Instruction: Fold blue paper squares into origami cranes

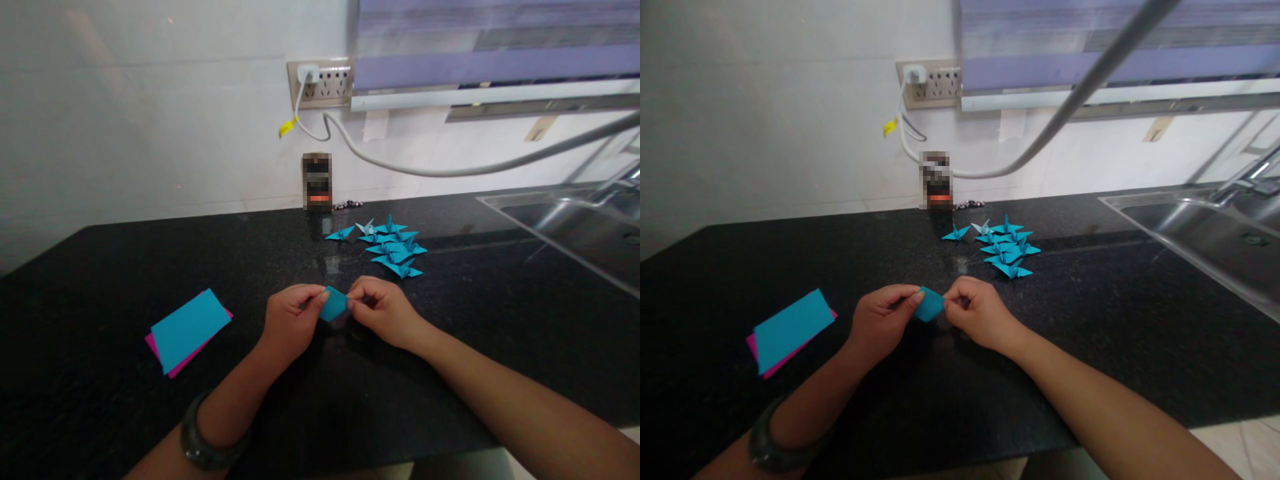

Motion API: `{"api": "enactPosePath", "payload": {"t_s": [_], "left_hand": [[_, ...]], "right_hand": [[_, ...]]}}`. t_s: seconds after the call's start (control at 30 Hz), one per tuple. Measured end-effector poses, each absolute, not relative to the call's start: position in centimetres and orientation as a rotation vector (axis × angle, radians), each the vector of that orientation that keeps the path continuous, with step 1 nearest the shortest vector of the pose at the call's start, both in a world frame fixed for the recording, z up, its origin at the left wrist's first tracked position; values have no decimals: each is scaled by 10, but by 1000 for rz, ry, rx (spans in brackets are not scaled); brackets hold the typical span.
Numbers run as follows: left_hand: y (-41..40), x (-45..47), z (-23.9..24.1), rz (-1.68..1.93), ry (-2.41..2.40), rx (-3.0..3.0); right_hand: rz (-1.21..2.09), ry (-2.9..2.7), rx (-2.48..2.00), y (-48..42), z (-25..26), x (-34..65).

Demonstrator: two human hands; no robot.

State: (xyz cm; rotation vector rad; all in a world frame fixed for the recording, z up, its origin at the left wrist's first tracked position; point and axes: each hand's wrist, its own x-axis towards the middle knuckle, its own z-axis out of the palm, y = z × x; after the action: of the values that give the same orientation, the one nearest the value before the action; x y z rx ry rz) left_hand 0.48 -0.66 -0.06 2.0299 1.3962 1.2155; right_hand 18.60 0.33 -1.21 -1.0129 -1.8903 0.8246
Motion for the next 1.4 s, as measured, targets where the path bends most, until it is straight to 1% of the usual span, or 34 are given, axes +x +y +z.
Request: {"api": "enactPosePath", "payload": {"t_s": [0.3,0.5,0.63,0.83,1.03,1.4], "left_hand": [[-9,5,-1,1249,1412,1960],[-10,8,1,1202,1271,2018],[-10,9,-1,1217,1292,2001],[-8,7,-1,1278,1401,1964],[-7,7,-4,1316,1406,1958],[-9,8,-7,1293,1399,1936]], "right_hand": [[870,-1764,-1124,6,-8,189],[829,-1901,-907,4,-7,184],[805,-1917,-891,4,-10,184],[788,-1879,-962,7,-9,189],[755,-1838,-1098,7,-7,189],[883,-1754,-1197,4,-8,187]]}}
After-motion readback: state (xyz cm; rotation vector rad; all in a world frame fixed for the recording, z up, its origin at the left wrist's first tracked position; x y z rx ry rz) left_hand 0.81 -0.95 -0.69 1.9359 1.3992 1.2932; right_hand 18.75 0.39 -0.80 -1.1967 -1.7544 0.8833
